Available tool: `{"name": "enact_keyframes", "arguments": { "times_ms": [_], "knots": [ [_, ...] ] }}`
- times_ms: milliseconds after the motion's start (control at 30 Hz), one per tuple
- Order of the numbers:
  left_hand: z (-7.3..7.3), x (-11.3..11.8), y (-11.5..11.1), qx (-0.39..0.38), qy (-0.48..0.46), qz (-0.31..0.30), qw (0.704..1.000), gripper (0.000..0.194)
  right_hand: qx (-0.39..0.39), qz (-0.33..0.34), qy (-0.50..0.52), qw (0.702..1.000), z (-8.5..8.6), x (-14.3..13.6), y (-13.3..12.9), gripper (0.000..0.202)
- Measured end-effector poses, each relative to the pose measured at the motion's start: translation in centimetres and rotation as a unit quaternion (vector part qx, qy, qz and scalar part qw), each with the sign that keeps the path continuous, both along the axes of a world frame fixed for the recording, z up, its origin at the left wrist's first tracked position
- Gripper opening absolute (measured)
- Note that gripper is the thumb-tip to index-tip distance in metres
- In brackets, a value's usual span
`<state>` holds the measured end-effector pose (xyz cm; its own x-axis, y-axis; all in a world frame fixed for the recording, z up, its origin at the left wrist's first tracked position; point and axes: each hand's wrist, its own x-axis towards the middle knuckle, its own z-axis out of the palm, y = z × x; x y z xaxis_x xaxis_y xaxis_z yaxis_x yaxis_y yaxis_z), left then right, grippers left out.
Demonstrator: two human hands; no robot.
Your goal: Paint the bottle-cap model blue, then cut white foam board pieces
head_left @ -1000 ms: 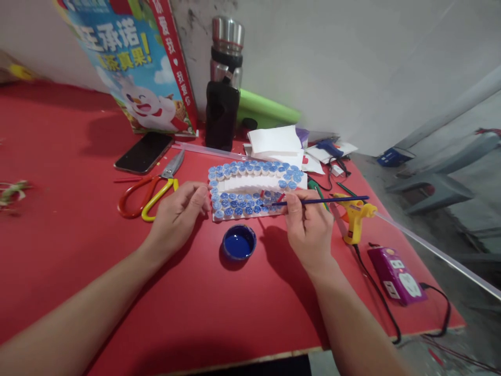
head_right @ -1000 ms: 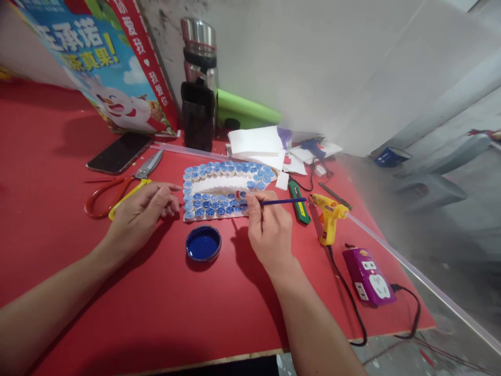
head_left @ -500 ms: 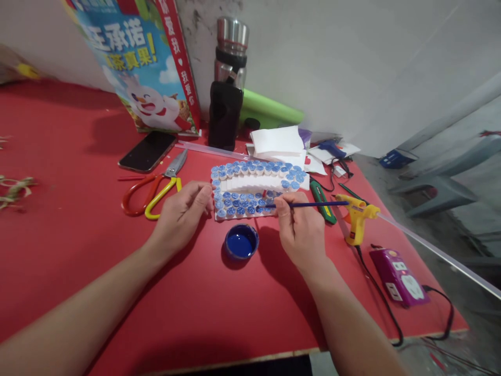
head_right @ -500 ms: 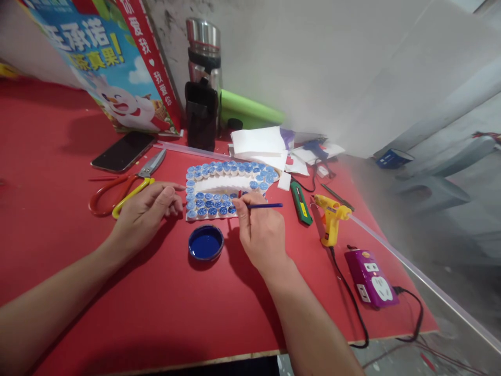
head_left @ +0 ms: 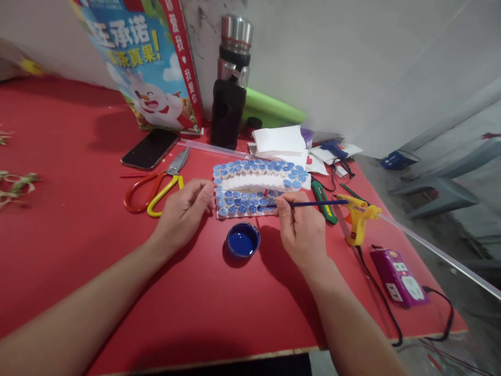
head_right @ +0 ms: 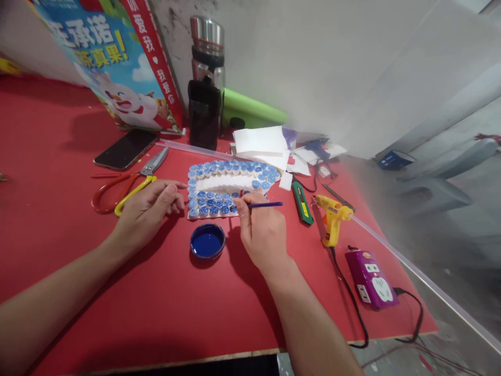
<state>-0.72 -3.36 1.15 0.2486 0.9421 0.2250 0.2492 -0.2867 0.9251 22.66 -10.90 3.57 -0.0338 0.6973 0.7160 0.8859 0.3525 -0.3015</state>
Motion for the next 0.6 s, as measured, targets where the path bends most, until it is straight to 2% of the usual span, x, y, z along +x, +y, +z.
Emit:
{"name": "enact_keyframes", "arguments": {
  "times_ms": [233, 433, 500, 600],
  "knots": [
    [-0.2, -0.1, 0.2, -0.001, 0.001, 0.000, 1.000, 0.037, 0.011, 0.025, 0.041, 0.999, 0.3, 0.0, -0.2, 0.020],
    [-0.2, -0.1, 0.1, 0.008, 0.006, 0.008, 1.000, 0.038, -0.083, 0.046, 0.200, 0.975, 0.8, 1.2, -1.3, 0.008],
    [-0.1, 0.0, 0.0, 0.004, 0.003, 0.005, 1.000, 0.037, -0.081, 0.050, 0.178, 0.979, 1.1, 1.4, -1.5, 0.006],
    [0.0, 0.0, 0.0, -0.003, -0.003, 0.001, 1.000, 0.036, -0.041, 0.057, 0.078, 0.994, 1.5, 1.2, -1.5, 0.007]
  ]
}}
